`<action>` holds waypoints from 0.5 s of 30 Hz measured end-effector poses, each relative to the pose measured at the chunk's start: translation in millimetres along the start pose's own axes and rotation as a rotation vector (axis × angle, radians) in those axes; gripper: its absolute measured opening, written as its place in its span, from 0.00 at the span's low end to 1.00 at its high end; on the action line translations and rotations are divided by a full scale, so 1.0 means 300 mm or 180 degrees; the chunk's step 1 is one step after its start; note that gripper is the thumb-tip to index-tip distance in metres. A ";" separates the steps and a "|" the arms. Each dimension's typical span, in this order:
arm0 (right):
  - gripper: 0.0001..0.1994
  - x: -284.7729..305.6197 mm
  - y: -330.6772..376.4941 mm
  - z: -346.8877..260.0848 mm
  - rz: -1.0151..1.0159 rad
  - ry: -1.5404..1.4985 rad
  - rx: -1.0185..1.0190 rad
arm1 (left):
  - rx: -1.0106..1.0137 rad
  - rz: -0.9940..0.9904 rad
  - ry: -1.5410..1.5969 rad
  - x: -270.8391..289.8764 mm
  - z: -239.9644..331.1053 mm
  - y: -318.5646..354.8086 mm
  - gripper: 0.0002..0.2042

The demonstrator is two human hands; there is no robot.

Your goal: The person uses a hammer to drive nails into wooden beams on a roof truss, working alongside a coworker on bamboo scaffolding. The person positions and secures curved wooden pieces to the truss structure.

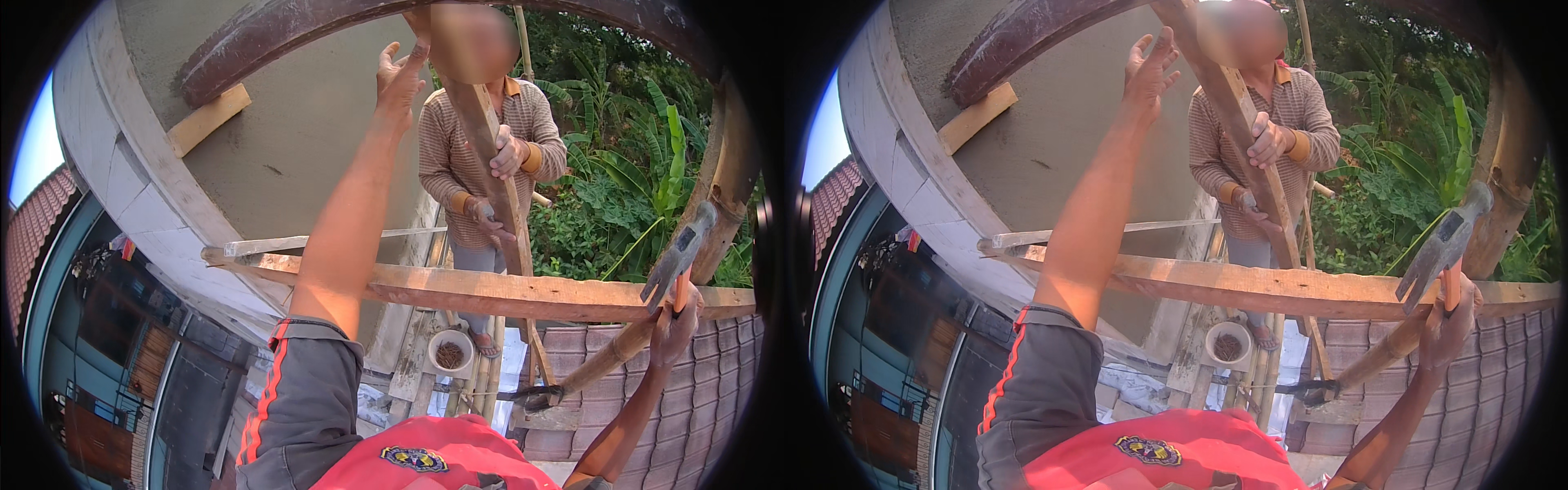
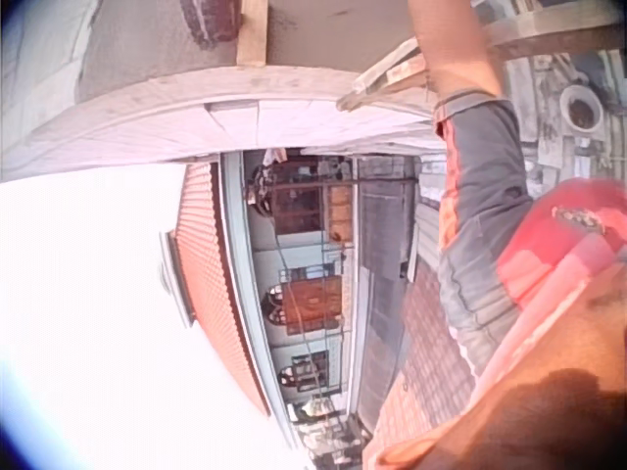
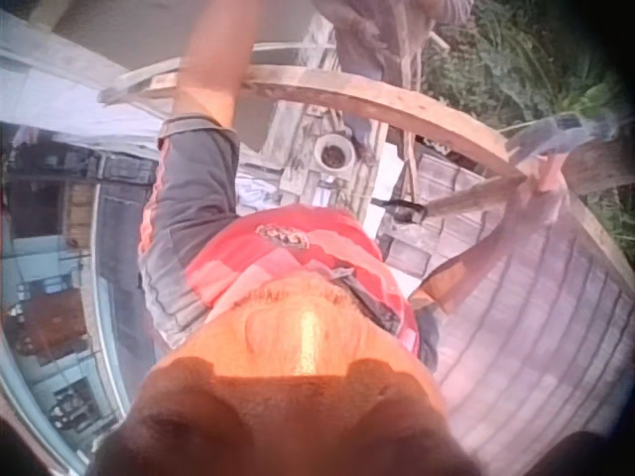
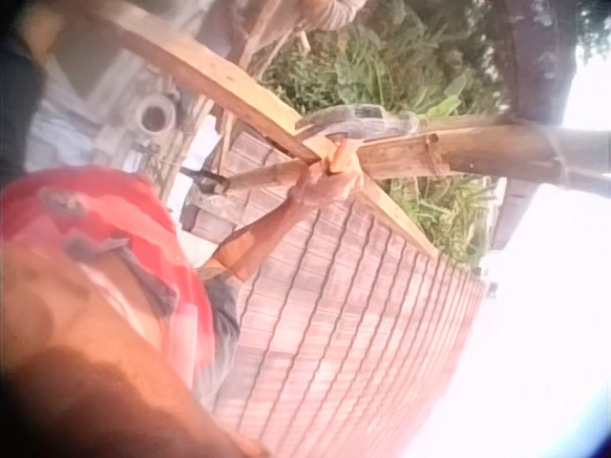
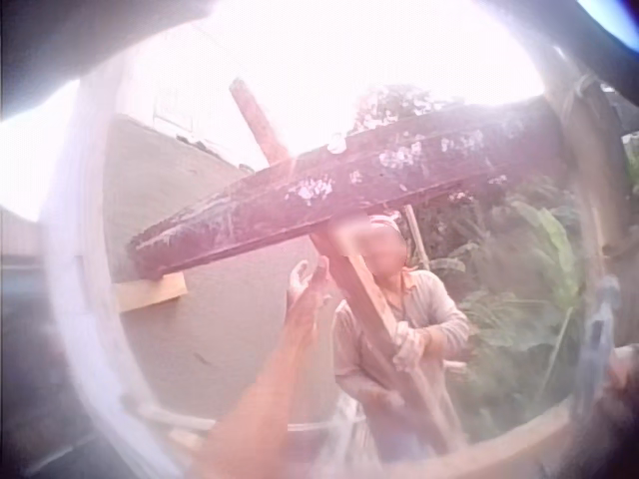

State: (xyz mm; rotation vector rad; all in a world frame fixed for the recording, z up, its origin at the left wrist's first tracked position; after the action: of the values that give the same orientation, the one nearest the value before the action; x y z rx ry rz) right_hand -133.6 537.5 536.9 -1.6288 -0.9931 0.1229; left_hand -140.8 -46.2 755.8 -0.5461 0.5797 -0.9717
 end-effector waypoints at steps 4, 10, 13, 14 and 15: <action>0.17 0.003 -0.017 -0.109 -0.0001 -0.0213 0.0389 | -0.0058 0.0126 0.0044 0.150 -0.003 -0.011 0.55; 0.15 0.029 -0.016 -0.102 0.0035 -0.0103 0.0237 | 0.0343 -0.0180 -0.0049 0.000 -0.028 0.018 0.53; 0.17 0.035 -0.016 -0.108 0.0103 0.0017 0.0333 | 0.0320 -0.0184 0.0242 0.073 -0.082 -0.062 0.54; 0.19 0.039 -0.014 -0.111 0.0145 0.0122 0.0400 | 0.0289 -0.0148 0.0240 0.079 -0.095 -0.063 0.52; 0.20 0.042 -0.015 -0.111 0.0218 0.0220 0.0476 | 0.0225 -0.0121 0.0239 0.083 -0.096 -0.075 0.50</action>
State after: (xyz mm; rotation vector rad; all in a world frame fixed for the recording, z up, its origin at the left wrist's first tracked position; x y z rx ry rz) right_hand -109.4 520.3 556.9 -1.5204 -0.8554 0.1817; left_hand -162.8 -83.0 744.7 -0.4604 0.6015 -1.0483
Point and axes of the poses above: each hand's wrist, its own y-axis away from the middle knuckle, its own x-axis out of the back of the hand, z = x × y, the point moved 9 cm from there along -y, towards the middle knuckle, and after that the axes turned 11 degrees about y, right-handed, at the moved point
